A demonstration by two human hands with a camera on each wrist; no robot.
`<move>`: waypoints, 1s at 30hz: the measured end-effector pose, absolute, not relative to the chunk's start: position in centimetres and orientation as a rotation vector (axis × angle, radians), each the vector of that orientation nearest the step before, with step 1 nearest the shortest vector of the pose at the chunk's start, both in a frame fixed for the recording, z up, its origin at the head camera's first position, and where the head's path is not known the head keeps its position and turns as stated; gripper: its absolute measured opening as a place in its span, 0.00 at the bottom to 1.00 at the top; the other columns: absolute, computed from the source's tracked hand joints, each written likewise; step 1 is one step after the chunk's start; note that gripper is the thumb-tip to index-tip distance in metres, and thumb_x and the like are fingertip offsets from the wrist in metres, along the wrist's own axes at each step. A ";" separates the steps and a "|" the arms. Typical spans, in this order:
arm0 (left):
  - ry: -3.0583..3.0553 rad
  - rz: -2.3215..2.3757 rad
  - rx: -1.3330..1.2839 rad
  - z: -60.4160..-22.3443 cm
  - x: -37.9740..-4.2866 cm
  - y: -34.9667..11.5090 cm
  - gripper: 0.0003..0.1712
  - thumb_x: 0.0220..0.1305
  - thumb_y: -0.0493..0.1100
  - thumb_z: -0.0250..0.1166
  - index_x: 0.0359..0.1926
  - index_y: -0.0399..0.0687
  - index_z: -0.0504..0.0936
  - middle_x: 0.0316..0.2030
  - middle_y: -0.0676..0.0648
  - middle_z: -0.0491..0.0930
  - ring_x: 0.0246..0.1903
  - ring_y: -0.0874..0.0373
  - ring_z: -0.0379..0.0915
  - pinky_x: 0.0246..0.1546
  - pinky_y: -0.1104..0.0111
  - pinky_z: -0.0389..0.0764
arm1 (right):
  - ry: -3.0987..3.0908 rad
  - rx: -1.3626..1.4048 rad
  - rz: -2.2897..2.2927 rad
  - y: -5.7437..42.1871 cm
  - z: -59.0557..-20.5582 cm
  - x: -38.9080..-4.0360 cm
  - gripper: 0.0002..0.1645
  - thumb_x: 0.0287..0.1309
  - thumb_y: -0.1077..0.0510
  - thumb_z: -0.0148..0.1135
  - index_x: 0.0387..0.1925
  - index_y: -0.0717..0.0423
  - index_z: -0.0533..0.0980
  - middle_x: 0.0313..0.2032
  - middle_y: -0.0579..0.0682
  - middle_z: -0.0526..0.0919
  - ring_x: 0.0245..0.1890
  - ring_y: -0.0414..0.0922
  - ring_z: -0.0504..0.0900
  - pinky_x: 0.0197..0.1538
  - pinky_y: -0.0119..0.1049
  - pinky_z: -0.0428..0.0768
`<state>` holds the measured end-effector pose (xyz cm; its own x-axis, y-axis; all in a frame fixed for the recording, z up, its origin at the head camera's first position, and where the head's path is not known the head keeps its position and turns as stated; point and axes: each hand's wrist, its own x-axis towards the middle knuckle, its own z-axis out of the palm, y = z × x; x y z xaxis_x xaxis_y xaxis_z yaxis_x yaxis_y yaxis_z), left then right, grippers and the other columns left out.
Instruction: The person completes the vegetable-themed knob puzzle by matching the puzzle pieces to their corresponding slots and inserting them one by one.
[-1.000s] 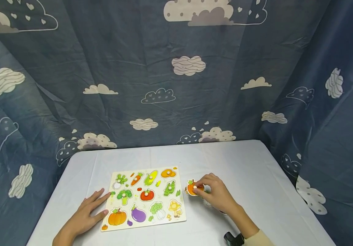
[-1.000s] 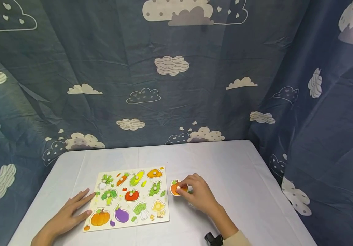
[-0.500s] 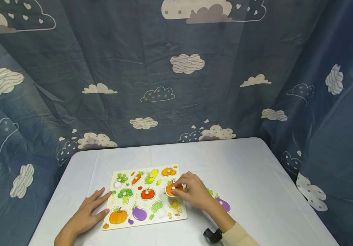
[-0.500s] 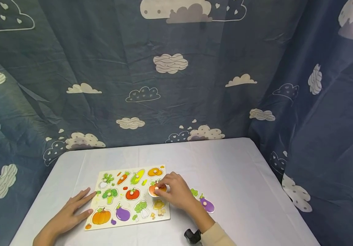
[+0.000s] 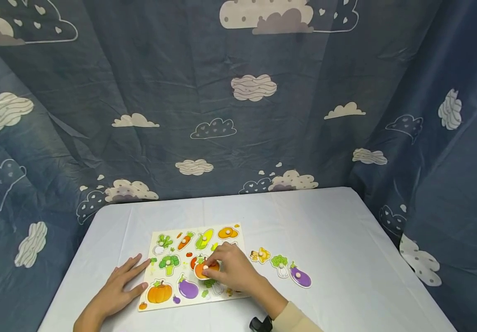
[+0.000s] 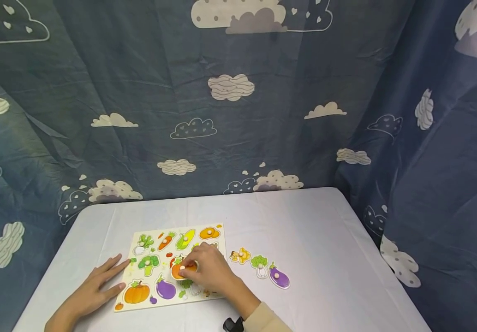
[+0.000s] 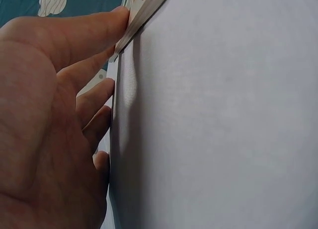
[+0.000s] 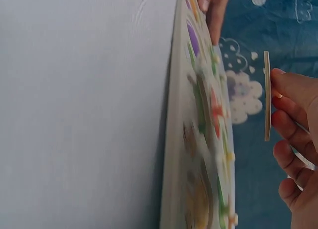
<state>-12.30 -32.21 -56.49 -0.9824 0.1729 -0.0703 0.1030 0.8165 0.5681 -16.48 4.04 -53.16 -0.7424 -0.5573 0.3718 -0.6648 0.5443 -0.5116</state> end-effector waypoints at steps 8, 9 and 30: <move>2.887 0.902 0.223 -56.7 -12.1 -32.5 0.39 0.64 0.63 0.67 0.72 0.56 0.75 0.78 0.36 0.60 0.77 0.28 0.47 0.74 0.28 0.44 | -2.607 1.113 0.899 0.8 -53.9 -16.0 0.10 0.57 0.42 0.75 0.34 0.41 0.89 0.33 0.33 0.88 0.35 0.32 0.77 0.40 0.20 0.70; 2.887 0.896 0.219 -56.7 -12.1 -32.5 0.39 0.64 0.63 0.67 0.72 0.57 0.74 0.78 0.37 0.60 0.77 0.28 0.47 0.74 0.28 0.44 | -2.602 1.118 0.895 0.4 -54.0 -16.0 0.10 0.57 0.42 0.75 0.34 0.41 0.89 0.33 0.33 0.87 0.34 0.31 0.76 0.40 0.19 0.70; 2.903 0.861 0.212 -56.6 -12.3 -32.0 0.39 0.64 0.63 0.67 0.72 0.55 0.75 0.77 0.36 0.61 0.77 0.29 0.48 0.73 0.27 0.44 | -2.604 1.103 0.756 -4.4 -55.8 -14.7 0.11 0.54 0.41 0.77 0.30 0.40 0.89 0.30 0.32 0.86 0.30 0.28 0.73 0.38 0.18 0.68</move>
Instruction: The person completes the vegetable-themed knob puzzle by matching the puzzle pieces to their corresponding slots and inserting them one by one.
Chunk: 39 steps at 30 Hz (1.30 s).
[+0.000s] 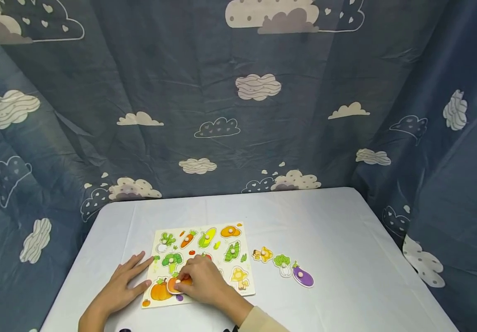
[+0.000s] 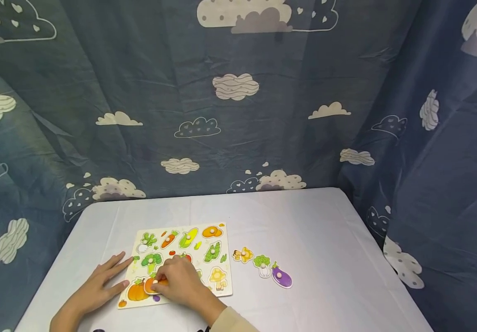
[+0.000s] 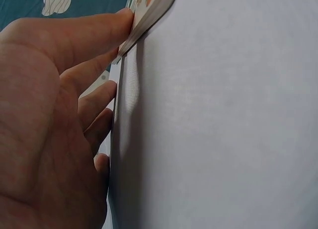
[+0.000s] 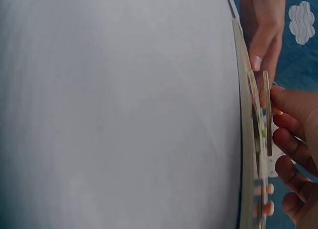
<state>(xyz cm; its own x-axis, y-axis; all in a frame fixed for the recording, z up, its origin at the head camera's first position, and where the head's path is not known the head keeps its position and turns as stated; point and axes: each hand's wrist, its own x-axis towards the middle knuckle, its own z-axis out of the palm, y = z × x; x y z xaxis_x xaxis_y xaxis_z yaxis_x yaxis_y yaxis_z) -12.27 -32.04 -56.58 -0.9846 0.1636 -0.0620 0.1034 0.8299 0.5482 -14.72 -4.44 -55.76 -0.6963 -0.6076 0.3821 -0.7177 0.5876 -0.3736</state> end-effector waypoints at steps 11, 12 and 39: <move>2.917 0.896 0.224 -56.0 -12.2 -32.1 0.37 0.62 0.63 0.68 0.71 0.58 0.77 0.77 0.38 0.63 0.77 0.29 0.50 0.73 0.27 0.47 | -2.639 1.089 0.721 -6.6 -55.3 -14.2 0.12 0.54 0.39 0.77 0.30 0.40 0.89 0.29 0.31 0.86 0.28 0.26 0.72 0.35 0.17 0.65; 2.916 0.904 0.228 -56.0 -12.2 -32.1 0.37 0.63 0.62 0.68 0.71 0.58 0.77 0.77 0.38 0.64 0.77 0.29 0.50 0.73 0.27 0.47 | -2.643 1.082 0.728 -6.7 -55.3 -14.2 0.11 0.54 0.40 0.77 0.29 0.40 0.89 0.28 0.30 0.86 0.28 0.26 0.71 0.35 0.17 0.64; 2.932 0.879 0.224 -56.2 -12.3 -32.1 0.37 0.63 0.64 0.67 0.71 0.58 0.76 0.77 0.38 0.63 0.77 0.30 0.50 0.74 0.29 0.46 | -2.740 0.982 0.658 -9.3 -55.4 -13.4 0.12 0.50 0.39 0.79 0.27 0.39 0.88 0.24 0.30 0.83 0.29 0.29 0.73 0.35 0.22 0.65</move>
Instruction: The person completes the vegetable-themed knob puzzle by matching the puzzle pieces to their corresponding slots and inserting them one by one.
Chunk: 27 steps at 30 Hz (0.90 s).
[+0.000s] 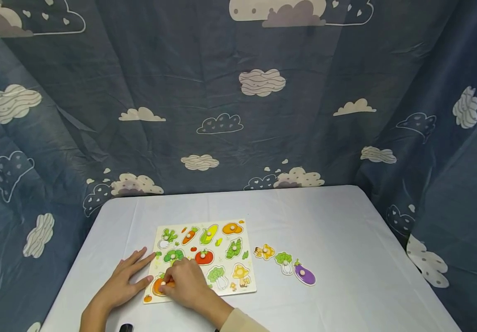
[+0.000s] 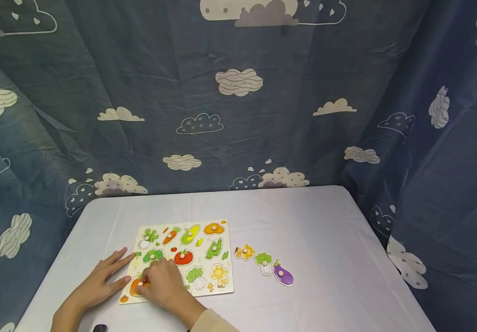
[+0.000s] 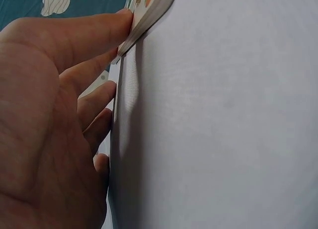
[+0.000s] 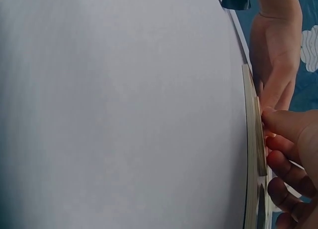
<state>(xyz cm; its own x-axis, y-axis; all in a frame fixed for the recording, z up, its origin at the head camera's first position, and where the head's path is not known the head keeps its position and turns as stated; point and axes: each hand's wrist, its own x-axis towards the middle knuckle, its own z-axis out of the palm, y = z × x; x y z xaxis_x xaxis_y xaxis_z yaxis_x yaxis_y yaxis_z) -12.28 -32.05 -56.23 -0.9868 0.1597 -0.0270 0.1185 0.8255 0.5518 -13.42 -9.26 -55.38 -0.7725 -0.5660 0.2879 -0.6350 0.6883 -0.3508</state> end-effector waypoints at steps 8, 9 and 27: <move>2.949 0.873 0.251 -56.4 -12.3 -32.1 0.37 0.64 0.63 0.67 0.71 0.58 0.76 0.77 0.38 0.63 0.76 0.29 0.52 0.73 0.29 0.47 | -2.807 0.942 0.582 -10.1 -55.5 -13.2 0.13 0.52 0.36 0.77 0.28 0.37 0.88 0.27 0.30 0.83 0.30 0.31 0.74 0.33 0.24 0.64; 2.946 0.877 0.250 -56.4 -12.3 -32.1 0.37 0.64 0.63 0.68 0.71 0.58 0.76 0.77 0.38 0.63 0.77 0.30 0.51 0.73 0.29 0.47 | -2.820 0.932 0.578 -10.2 -55.5 -13.2 0.13 0.52 0.36 0.77 0.28 0.37 0.88 0.28 0.30 0.83 0.31 0.31 0.74 0.33 0.24 0.64; 2.915 0.870 0.207 -56.6 -12.5 -32.2 0.38 0.64 0.63 0.67 0.72 0.58 0.75 0.78 0.38 0.61 0.78 0.30 0.48 0.74 0.28 0.44 | -2.803 0.964 0.636 -9.5 -55.4 -12.6 0.11 0.56 0.39 0.76 0.35 0.38 0.88 0.32 0.31 0.86 0.32 0.30 0.73 0.35 0.22 0.65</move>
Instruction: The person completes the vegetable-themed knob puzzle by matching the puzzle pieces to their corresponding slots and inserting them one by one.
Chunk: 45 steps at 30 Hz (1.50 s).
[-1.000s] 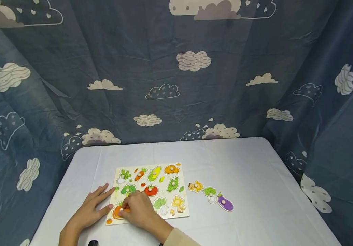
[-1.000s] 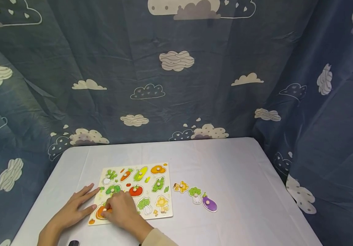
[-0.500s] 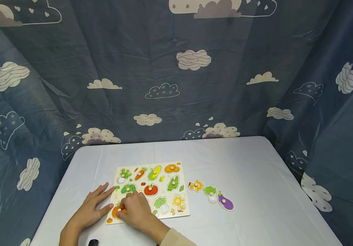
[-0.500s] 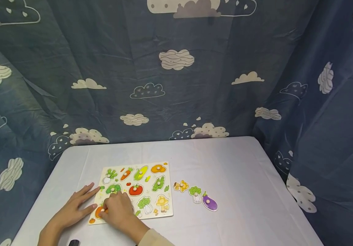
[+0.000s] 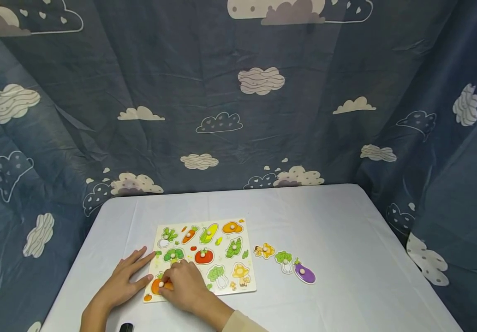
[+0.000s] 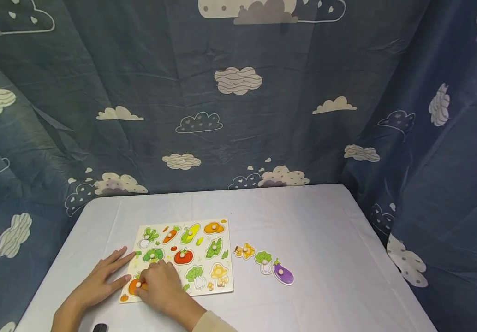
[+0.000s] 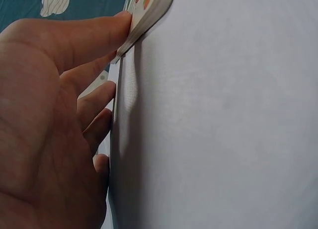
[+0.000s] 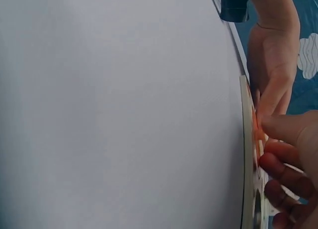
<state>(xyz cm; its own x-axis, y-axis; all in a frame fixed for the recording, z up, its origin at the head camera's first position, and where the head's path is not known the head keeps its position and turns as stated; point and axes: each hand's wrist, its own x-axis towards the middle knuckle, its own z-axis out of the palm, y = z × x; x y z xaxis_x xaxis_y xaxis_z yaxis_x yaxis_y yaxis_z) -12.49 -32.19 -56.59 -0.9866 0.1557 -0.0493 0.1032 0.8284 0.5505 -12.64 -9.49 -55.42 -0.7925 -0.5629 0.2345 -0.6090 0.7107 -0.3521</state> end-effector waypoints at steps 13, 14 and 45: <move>2.901 0.868 0.178 -56.4 -12.2 -32.0 0.38 0.64 0.61 0.67 0.72 0.58 0.75 0.78 0.38 0.61 0.78 0.31 0.48 0.74 0.29 0.44 | -2.700 1.080 0.884 -5.5 -56.0 -13.5 0.08 0.60 0.47 0.74 0.39 0.43 0.88 0.30 0.32 0.85 0.31 0.27 0.72 0.41 0.19 0.70; 2.897 0.866 0.183 -56.4 -12.2 -32.0 0.38 0.64 0.62 0.67 0.72 0.57 0.75 0.78 0.38 0.61 0.78 0.30 0.48 0.74 0.29 0.44 | -2.692 1.080 0.890 -5.1 -56.0 -13.6 0.08 0.60 0.47 0.74 0.39 0.43 0.88 0.30 0.33 0.85 0.32 0.27 0.73 0.41 0.19 0.71; 2.869 0.870 0.163 -56.1 -12.2 -31.7 0.39 0.62 0.62 0.67 0.72 0.56 0.74 0.78 0.37 0.59 0.78 0.30 0.46 0.74 0.28 0.42 | -2.707 0.722 0.976 10.5 -52.6 -16.2 0.11 0.57 0.51 0.77 0.40 0.50 0.89 0.35 0.42 0.89 0.38 0.44 0.81 0.43 0.35 0.78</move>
<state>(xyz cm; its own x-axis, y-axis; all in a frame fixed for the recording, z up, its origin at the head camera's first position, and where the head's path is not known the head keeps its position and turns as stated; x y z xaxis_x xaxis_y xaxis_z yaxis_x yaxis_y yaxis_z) -12.21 -31.69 -56.15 -0.9845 0.1435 -0.1012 0.0631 0.8271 0.5584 -16.19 10.53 -52.58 -0.8672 -0.3838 0.3173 -0.4980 0.6674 -0.5537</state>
